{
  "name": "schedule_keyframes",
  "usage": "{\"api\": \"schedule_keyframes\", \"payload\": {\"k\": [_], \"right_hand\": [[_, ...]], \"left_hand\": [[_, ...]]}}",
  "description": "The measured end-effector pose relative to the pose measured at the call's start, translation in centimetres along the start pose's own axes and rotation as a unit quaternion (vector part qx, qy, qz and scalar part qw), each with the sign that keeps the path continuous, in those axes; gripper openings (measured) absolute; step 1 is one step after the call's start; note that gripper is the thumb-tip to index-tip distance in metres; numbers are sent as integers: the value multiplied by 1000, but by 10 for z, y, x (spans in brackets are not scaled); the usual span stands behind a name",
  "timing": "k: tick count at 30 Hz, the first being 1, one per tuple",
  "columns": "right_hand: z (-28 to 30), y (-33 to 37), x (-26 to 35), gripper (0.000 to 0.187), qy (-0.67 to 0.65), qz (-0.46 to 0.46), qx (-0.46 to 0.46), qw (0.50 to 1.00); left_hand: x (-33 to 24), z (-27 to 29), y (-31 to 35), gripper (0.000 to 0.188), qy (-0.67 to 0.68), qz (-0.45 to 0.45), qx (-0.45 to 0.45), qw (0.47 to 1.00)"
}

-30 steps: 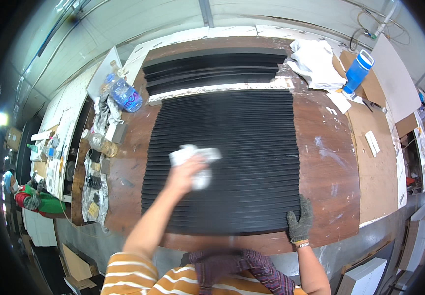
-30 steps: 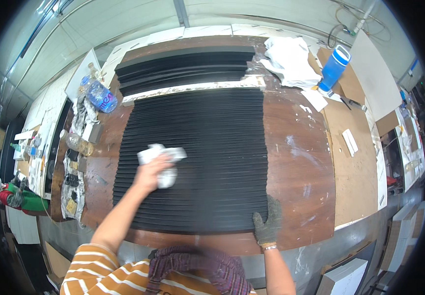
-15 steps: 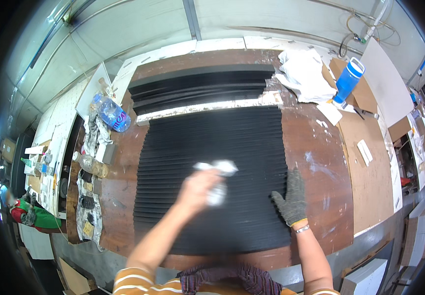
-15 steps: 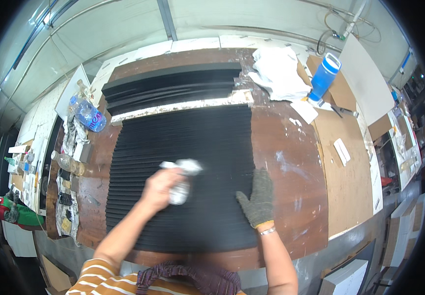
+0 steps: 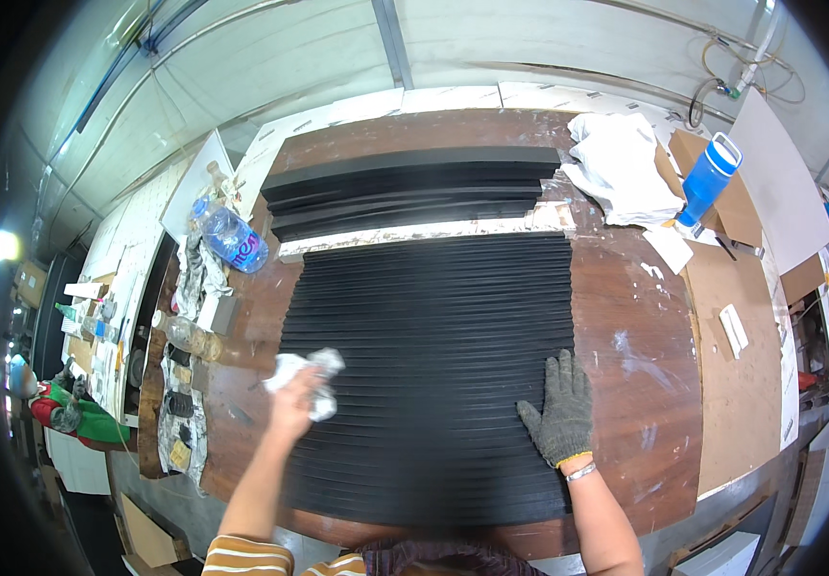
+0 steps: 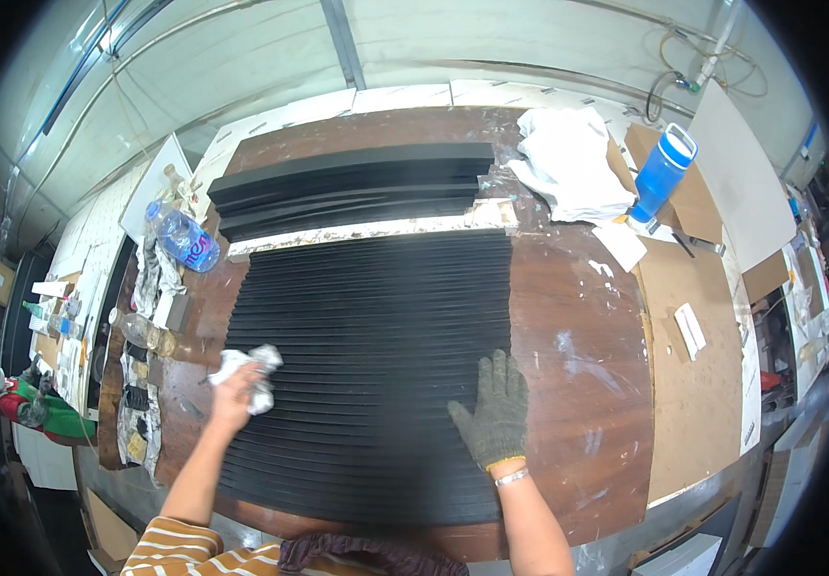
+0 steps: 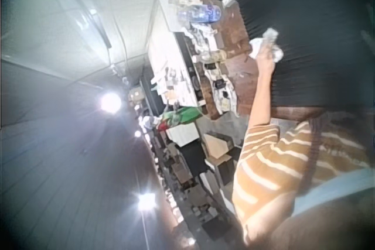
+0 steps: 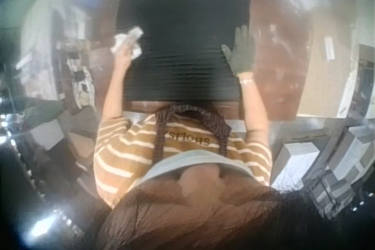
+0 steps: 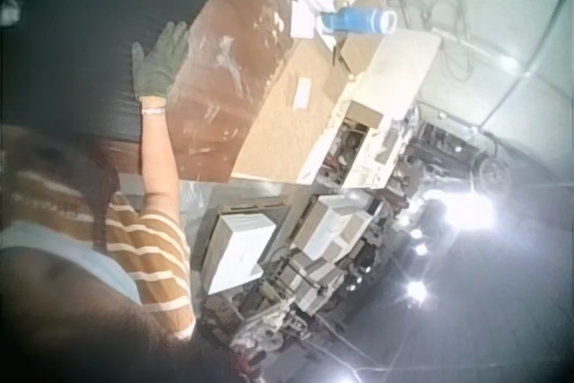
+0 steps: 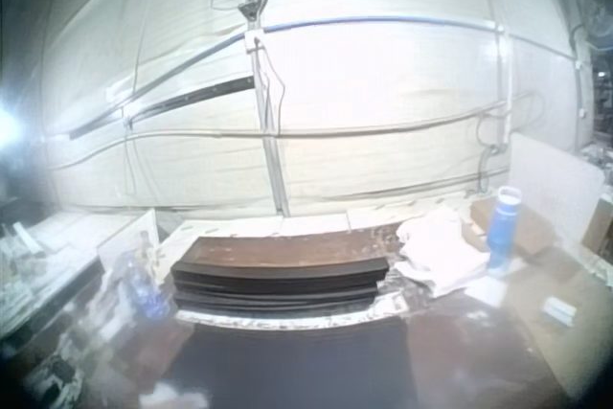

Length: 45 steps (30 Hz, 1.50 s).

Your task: The person wipes a stack of black ribbed plastic panels on a wooden workbench using a white cloth and a yellow sponge. They repeatedly flip and reposition the panels to clean different sides and edges, then stack them back on the table.

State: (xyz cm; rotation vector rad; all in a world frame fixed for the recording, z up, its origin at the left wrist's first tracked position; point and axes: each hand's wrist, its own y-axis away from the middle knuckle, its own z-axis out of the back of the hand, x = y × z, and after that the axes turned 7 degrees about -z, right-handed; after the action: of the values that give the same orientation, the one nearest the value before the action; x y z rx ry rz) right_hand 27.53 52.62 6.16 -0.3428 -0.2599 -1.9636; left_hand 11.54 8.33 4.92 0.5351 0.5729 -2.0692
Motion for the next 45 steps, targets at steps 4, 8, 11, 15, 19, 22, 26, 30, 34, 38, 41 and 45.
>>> {"api": "schedule_keyframes", "payload": {"k": [4,8,11,15,19,22,26,30,34,38,41,45], "right_hand": [[0,-1,2,87,16,7,-3,1000],[2,0,2,87,20,4,1,1000],[4,-1,3,87,16,5,-3,1000],[4,-3,3,87,21,-2,-3,1000],[0,-4,1,89,5,-5,0,1000],[-4,-3,-1,89,0,-10,1,1000],[-5,-2,0,90,-5,-5,2,1000],[-6,-2,1,90,10,-6,1,1000],[-6,-1,2,90,19,1,-2,1000],[-5,0,5,88,31,-1,-4,999],[-3,1,8,85,34,-3,-2,999],[0,0,11,84,25,0,-4,1000]], "left_hand": [[22,42,-25,40,-80,201,-158,963],[-27,-24,-123,38,-21,-70,-173,982],[-105,-113,-207,44,72,-197,-107,972],[-209,-214,-278,38,134,-324,-85,933],[-225,-249,-282,42,25,-340,69,938],[-172,-225,-264,42,13,-317,99,943],[-57,-138,-217,48,20,-204,64,977],[59,-22,-153,52,-11,-122,-15,992],[122,73,-113,34,-168,135,-96,972],[68,57,-118,28,-66,55,-208,974],[-19,-24,-132,32,279,39,-65,957],[-61,-101,-129,45,-2,-191,27,981]]}}
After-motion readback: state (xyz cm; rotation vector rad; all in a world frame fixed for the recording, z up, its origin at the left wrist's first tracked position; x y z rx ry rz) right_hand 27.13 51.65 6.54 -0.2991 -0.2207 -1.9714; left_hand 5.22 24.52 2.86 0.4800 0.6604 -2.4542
